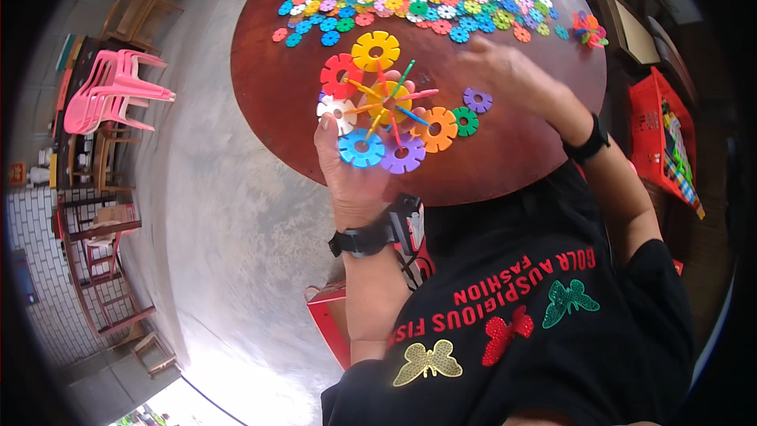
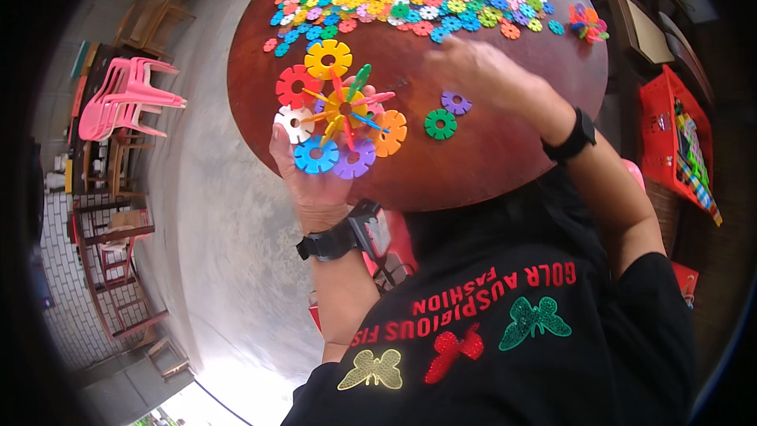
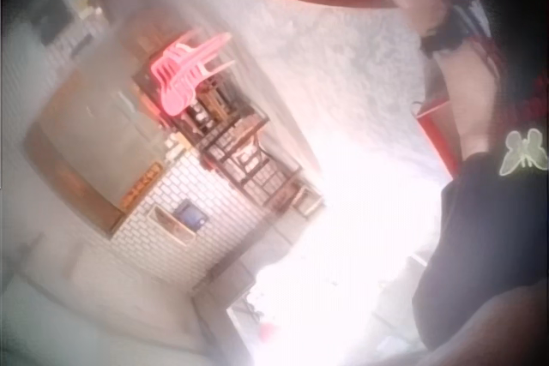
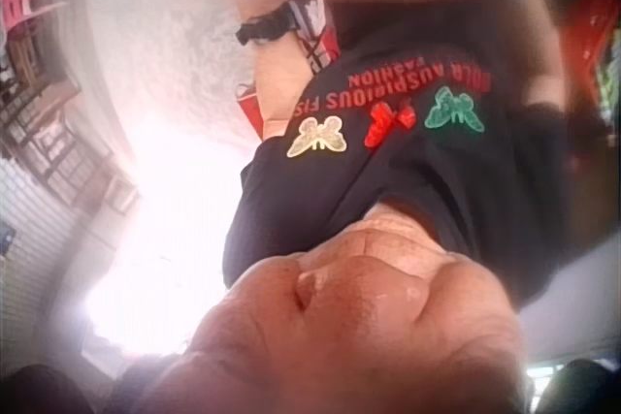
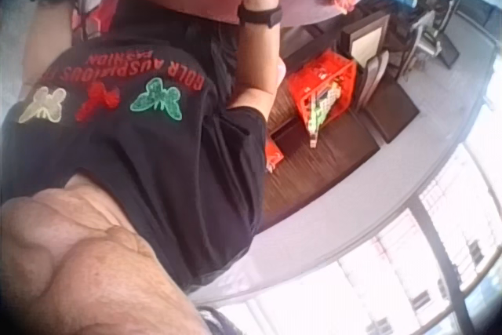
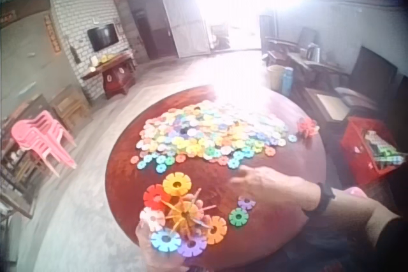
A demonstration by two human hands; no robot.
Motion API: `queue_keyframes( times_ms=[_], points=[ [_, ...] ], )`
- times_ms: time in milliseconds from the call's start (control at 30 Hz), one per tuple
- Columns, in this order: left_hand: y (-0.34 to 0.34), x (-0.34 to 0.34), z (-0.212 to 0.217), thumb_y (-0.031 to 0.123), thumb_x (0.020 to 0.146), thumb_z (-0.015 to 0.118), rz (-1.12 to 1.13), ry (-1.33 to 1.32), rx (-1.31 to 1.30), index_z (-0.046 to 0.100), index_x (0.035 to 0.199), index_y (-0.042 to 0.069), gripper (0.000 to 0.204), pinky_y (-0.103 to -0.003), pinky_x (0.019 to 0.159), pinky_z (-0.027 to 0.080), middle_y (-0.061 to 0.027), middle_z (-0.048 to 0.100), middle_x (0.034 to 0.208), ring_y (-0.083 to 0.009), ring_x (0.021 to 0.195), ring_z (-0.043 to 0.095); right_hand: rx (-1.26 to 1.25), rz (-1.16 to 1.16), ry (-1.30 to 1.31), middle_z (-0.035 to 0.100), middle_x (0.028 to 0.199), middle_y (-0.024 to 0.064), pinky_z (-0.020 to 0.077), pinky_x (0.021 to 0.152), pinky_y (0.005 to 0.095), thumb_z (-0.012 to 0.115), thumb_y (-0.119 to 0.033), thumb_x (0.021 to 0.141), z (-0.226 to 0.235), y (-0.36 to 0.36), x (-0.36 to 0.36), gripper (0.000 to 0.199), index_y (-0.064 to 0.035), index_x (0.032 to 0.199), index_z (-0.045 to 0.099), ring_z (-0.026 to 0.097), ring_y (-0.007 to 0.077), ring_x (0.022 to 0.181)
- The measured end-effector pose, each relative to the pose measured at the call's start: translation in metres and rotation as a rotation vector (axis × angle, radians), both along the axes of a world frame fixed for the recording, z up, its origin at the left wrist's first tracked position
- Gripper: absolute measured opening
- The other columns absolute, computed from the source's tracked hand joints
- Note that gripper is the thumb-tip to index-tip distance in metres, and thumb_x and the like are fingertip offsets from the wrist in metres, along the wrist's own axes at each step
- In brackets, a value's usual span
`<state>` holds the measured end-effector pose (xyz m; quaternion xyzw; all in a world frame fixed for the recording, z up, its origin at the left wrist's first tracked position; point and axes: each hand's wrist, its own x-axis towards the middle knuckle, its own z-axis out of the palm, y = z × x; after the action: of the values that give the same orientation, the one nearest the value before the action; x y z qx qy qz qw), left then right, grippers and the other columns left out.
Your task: Assemble colorful plastic snowflake-shaped interlocking toy pieces into a spherical structure.
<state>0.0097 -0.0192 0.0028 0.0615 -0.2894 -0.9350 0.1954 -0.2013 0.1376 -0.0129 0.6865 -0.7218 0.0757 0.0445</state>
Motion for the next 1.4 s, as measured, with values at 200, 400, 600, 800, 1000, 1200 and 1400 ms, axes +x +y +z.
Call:
queue_keyframes(
  times_ms=[200,400,600,800,1000,1200,1400],
  points=[
    [-0.002,0.0,-0.005,0.061,0.085,0.046,-0.028,0.08,-0.048,0.037,0.136,0.002,0.079,-0.049,0.091,0.048,-0.0182,0.052,0.127,-0.0333,0.114,0.054,0.197,-0.326,-0.335,0.044,0.102,0.0144,0.0471,0.076,0.0425,0.068,-0.005,0.069,-0.009,0.024,0.033,0.043,-0.0054,0.106,0.047,0.055,0.036,0.089],
    [0.0,0.001,-0.001,0.058,0.087,0.045,-0.013,0.087,-0.037,0.038,0.135,0.001,0.076,-0.048,0.09,0.048,-0.0184,0.053,0.126,-0.034,0.113,0.054,-0.008,-0.281,-0.392,0.054,0.079,0.0143,0.0466,0.069,0.0412,0.065,-0.003,0.071,-0.004,0.03,0.025,0.028,-0.0024,0.091,0.045,0.058,0.0367,0.079],
    [0.006,0.004,0.002,0.062,0.085,0.045,0.012,0.009,-0.151,0.035,0.136,0.0,0.081,-0.048,0.089,0.048,-0.0217,0.05,0.128,-0.0363,0.11,0.055,-0.29,-0.444,-0.774,0.061,0.072,0.0131,0.047,0.06,0.0337,0.064,-0.008,0.078,0.065,0.02,0.051,0.013,-0.0007,0.086,0.058,0.06,0.0305,0.065],
    [0.018,-0.001,0.01,0.06,0.086,0.043,-0.024,0.011,-0.098,0.039,0.133,-0.001,0.077,-0.045,0.08,0.051,-0.0198,0.053,0.123,-0.0344,0.097,0.061,-0.546,-0.231,-0.605,0.063,0.07,0.0131,0.0468,0.056,0.0315,0.063,-0.01,0.079,0.077,0.004,0.065,0.014,-0.0019,0.089,0.059,0.063,0.0253,0.061],
    [0.018,-0.001,0.01,0.063,0.084,0.044,-0.075,-0.022,-0.059,0.037,0.134,-0.001,0.081,-0.045,0.083,0.05,-0.02,0.053,0.123,-0.0343,0.1,0.06,-0.475,-0.247,-0.579,0.063,0.075,0.0122,0.048,0.06,0.0325,0.062,-0.009,0.08,0.077,0.003,0.066,0.015,-0.0014,0.093,0.058,0.064,0.0268,0.067],
    [0.017,0.0,0.008,0.063,0.084,0.043,-0.108,-0.041,-0.063,0.036,0.135,-0.001,0.082,-0.045,0.085,0.05,-0.0206,0.052,0.124,-0.0331,0.11,0.055,-0.442,-0.241,-0.541,0.062,0.08,0.0111,0.0477,0.062,0.0319,0.061,-0.008,0.083,0.076,0.004,0.066,0.014,-0.0018,0.095,0.058,0.063,0.027,0.071],
    [0.018,0.0,0.01,0.063,0.084,0.044,-0.118,-0.024,-0.031,0.037,0.134,-0.003,0.083,-0.045,0.086,0.05,-0.0208,0.052,0.125,-0.0332,0.114,0.053,-0.583,-0.24,-0.566,0.061,0.073,0.012,0.0473,0.058,0.0331,0.061,-0.007,0.083,0.067,0.0,0.069,0.011,-0.002,0.091,0.056,0.063,0.0279,0.066]
  ],
)
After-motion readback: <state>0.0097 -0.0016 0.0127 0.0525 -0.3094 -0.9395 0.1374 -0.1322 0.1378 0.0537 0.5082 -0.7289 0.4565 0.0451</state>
